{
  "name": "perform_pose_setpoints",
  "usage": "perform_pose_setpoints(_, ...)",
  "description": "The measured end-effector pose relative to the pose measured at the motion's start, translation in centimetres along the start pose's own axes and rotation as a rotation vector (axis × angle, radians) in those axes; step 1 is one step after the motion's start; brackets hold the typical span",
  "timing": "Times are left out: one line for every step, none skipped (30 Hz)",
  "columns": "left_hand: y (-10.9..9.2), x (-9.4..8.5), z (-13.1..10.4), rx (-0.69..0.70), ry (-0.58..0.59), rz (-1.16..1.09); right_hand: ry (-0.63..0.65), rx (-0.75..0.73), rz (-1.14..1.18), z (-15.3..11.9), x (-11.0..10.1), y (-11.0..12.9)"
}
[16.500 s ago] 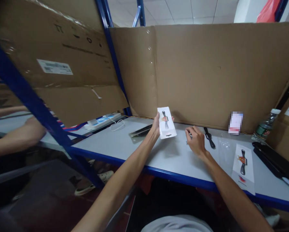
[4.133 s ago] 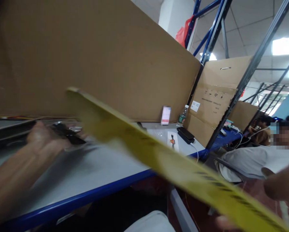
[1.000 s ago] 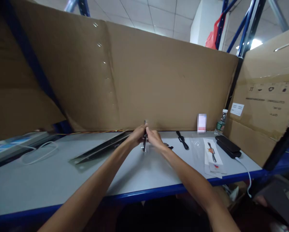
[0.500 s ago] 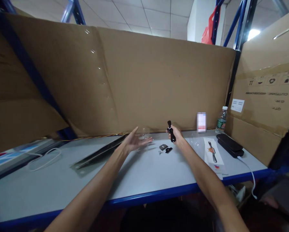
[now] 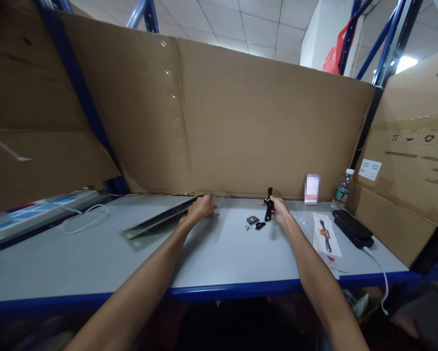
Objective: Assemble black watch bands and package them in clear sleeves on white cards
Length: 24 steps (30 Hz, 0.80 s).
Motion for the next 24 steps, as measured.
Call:
perform_pose_setpoints(-0.4,-0.4,-0.6,-0.003,-0.047,0.124,-0.003,-0.002,0.002,0.0,0.0,0.0)
perform_pose_setpoints(-0.9,-0.8,-1.2,-0.008,-0.094,0.216,-0.004,-0.009,0.007,-0.1,0.0,0.0)
perform_pose_setpoints(-1.5,-1.2,-1.9,-0.004,-0.146,0.272,-0.005,-0.023,0.013,-0.1,0.1,0.0)
perform_pose_setpoints(-2.3,-1.6,-2.7,0.022,-0.22,0.293,-0.005,-0.041,0.017,-0.1,0.2,0.0)
perform_pose_setpoints(-3.2,-2.0,-3.5,0.064,-0.306,0.278,-0.009,-0.06,0.019,-0.1,0.3,0.1)
perform_pose_setpoints(-4.2,-2.1,-4.2,0.126,-0.388,0.231,-0.014,-0.081,0.018,-0.1,0.4,0.1)
perform_pose_setpoints(-5.2,-2.0,-4.8,0.202,-0.446,0.152,-0.015,-0.104,0.014,0.0,0.5,0.2)
perform_pose_setpoints(-6.2,-1.4,-5.2,0.28,-0.448,0.053,-0.014,-0.127,0.009,0.0,0.7,0.3)
perform_pose_setpoints(-7.2,-0.5,-5.3,0.364,-0.382,-0.044,-0.01,-0.151,0.004,0.0,0.9,0.3)
perform_pose_setpoints(-8.1,0.7,-5.2,0.432,-0.274,-0.132,-0.003,-0.173,0.001,0.0,1.1,0.4)
perform_pose_setpoints(-8.9,2.1,-5.0,0.49,-0.149,-0.21,0.009,-0.197,-0.001,0.0,1.3,0.4)
perform_pose_setpoints(-9.5,3.4,-4.9,0.531,-0.02,-0.294,0.022,-0.221,-0.001,0.0,1.5,0.4)
perform_pose_setpoints(-10.0,4.7,-4.7,0.535,0.103,-0.398,0.034,-0.248,0.0,0.0,1.8,0.4)
perform_pose_setpoints(-10.2,5.8,-4.6,0.521,0.219,-0.501,0.046,-0.28,0.001,0.0,2.0,0.3)
perform_pose_setpoints(-10.4,6.6,-4.6,0.496,0.317,-0.598,0.058,-0.313,0.0,0.0,2.3,0.2)
perform_pose_setpoints(-10.4,7.3,-4.7,0.473,0.392,-0.679,0.068,-0.348,-0.002,0.0,2.6,0.2)
perform_pose_setpoints(-10.5,7.6,-4.8,0.463,0.438,-0.738,0.078,-0.381,-0.004,0.1,2.9,0.1)
perform_pose_setpoints(-10.5,7.8,-4.9,0.47,0.453,-0.778,0.092,-0.408,-0.008,0.1,3.2,0.0)
perform_pose_setpoints(-10.5,7.7,-5.0,0.491,0.438,-0.807,0.114,-0.429,-0.013,0.1,3.5,-0.2)
perform_pose_setpoints(-10.5,7.6,-5.0,0.515,0.412,-0.832,0.142,-0.443,-0.019,0.1,3.9,-0.3)
perform_pose_setpoints(-10.5,7.5,-5.0,0.532,0.388,-0.856,0.171,-0.451,-0.026,0.1,4.2,-0.3)
perform_pose_setpoints(-10.4,7.4,-5.0,0.537,0.37,-0.874,0.198,-0.452,-0.035,0.1,4.4,-0.4)
perform_pose_setpoints(-10.4,7.4,-4.8,0.53,0.358,-0.878,0.217,-0.447,-0.047,0.1,4.6,-0.4)
perform_pose_setpoints(-10.3,7.4,-4.6,0.511,0.341,-0.857,0.219,-0.433,-0.063,0.0,4.7,-0.3)
Point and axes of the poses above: each hand's wrist, its own z-axis towards the middle knuckle, its own x-axis out of the palm, y = z × x, the point moved 4 cm from there along z, towards the middle knuckle, and after that the axes turned 14 degrees about y, right-handed, at the moved point
